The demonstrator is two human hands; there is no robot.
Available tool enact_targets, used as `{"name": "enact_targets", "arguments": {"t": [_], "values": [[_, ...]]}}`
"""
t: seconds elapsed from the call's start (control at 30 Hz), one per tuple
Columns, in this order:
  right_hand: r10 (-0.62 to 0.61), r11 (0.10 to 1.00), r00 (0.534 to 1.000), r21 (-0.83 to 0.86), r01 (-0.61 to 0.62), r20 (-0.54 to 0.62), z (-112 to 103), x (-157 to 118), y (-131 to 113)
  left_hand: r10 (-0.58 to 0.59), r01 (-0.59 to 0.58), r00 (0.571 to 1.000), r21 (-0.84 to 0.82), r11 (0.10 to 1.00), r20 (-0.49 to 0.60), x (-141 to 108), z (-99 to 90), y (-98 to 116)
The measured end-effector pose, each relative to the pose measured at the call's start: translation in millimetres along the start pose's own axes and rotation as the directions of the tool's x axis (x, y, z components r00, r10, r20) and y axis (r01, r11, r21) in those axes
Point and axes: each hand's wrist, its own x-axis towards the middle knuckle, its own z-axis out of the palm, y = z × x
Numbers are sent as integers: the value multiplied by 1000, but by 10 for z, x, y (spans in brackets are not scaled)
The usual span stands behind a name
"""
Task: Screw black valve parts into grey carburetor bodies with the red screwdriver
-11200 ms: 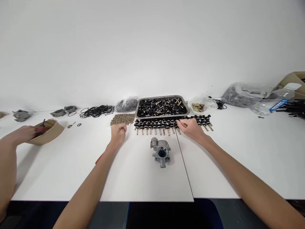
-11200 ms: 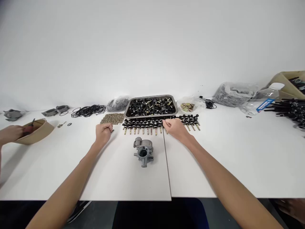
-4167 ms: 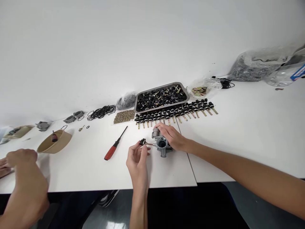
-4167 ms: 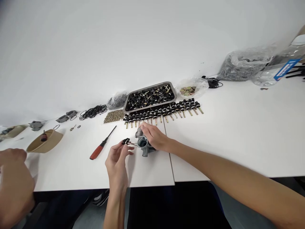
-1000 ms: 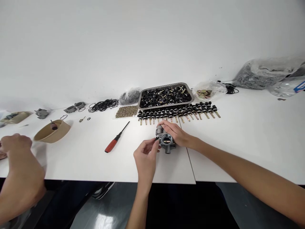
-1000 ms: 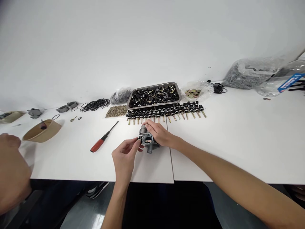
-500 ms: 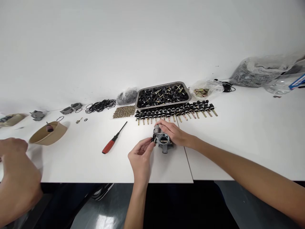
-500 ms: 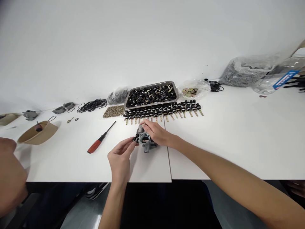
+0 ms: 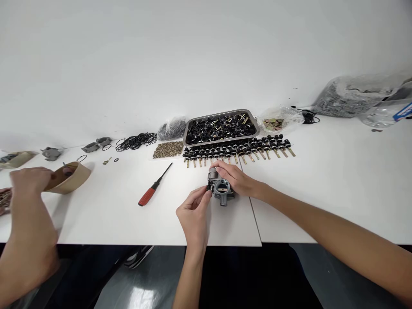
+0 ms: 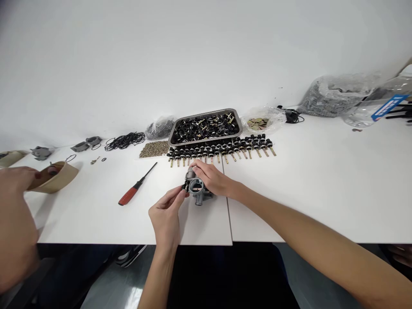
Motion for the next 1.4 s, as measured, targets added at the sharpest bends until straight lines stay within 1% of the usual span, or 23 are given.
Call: {"name": "enact_targets", "arguments": {"t": [0.07,0.13,0.27,0.33,0.4,0.47,0.53,0.6,0.63,0.67,0.7,0.73,0.77,0.83,0.9,0.97,1.03,1.1,1.17,1.2,1.27,1.33,1.4], "values": [[2,1000,1000,11,-2,-1,1,-1,7,43,-43,999,9,999,15,-12,-3,-3],[0,1000,1000,15,0,-2,4,0,12,57,-57,998,18,998,22,-23,-7,-6],[2,1000,1000,-3,-2,-3,3,7,1,10,-12,999,46,999,50,-52,-14,11],[8,1000,1000,-14,-8,1,-6,8,-14,5,-9,998,57,998,67,-37,-53,47],[33,999,999,-34,-32,13,-22,7,-31,61,-67,996,81,994,70,41,-161,108],[69,996,997,-57,-68,26,-39,4,-47,186,-190,982,150,970,40,201,-366,189],[86,995,996,-62,-84,29,-52,1,-62,341,-320,940,299,899,-18,427,-659,277],[79,996,997,-45,-78,20,-55,0,-73,427,-372,904,506,778,8,677,-993,352],[75,997,997,-35,-75,15,-53,0,-76,446,-379,894,612,694,48,796,-1156,377],[75,997,997,-26,-75,12,-49,2,-78,448,-379,888,713,591,100,905,-1304,391],[74,997,997,-19,-74,5,-44,5,-76,420,-362,896,786,501,145,998,-1431,393],[71,997,997,-10,-71,-3,-37,9,-71,378,-342,909,835,432,176,1075,-1533,384],[64,998,998,-1,-64,-10,-31,13,-63,332,-330,921,864,381,205,1133,-1608,366],[45,999,999,20,-45,-21,-19,24,-40,277,-327,931,884,336,239,1200,-1678,313],[39,999,999,37,-39,-18,-13,31,-16,267,-325,933,879,348,239,1219,-1663,267],[46,998,999,43,-45,-14,-12,32,-3,261,-306,942,863,402,212,1220,-1601,252],[53,998,998,41,-52,-17,-17,31,-7,252,-277,953,821,500,168,1233,-1529,286],[55,998,998,36,-54,-17,-23,29,-24,247,-230,965,735,638,87,1272,-1464,372],[54,998,998,36,-53,-12,-27,30,-43,243,-192,970,596,780,-6,1343,-1401,507],[52,998,999,39,-52,-10,-28,31,-49,247,-194,968,500,844,-42,1391,-1363,588],[38,998,999,48,-37,-18,-26,34,-53,269,-240,960,265,934,-80,1508,-1266,765],[18,998,999,54,-16,-29,-22,37,-47,268,-266,961,37,963,-68,1651,-1136,934],[7,999,999,54,-6,-32,-18,38,-34,244,-244,970,-72,967,-5,1816,-978,1060]]}}
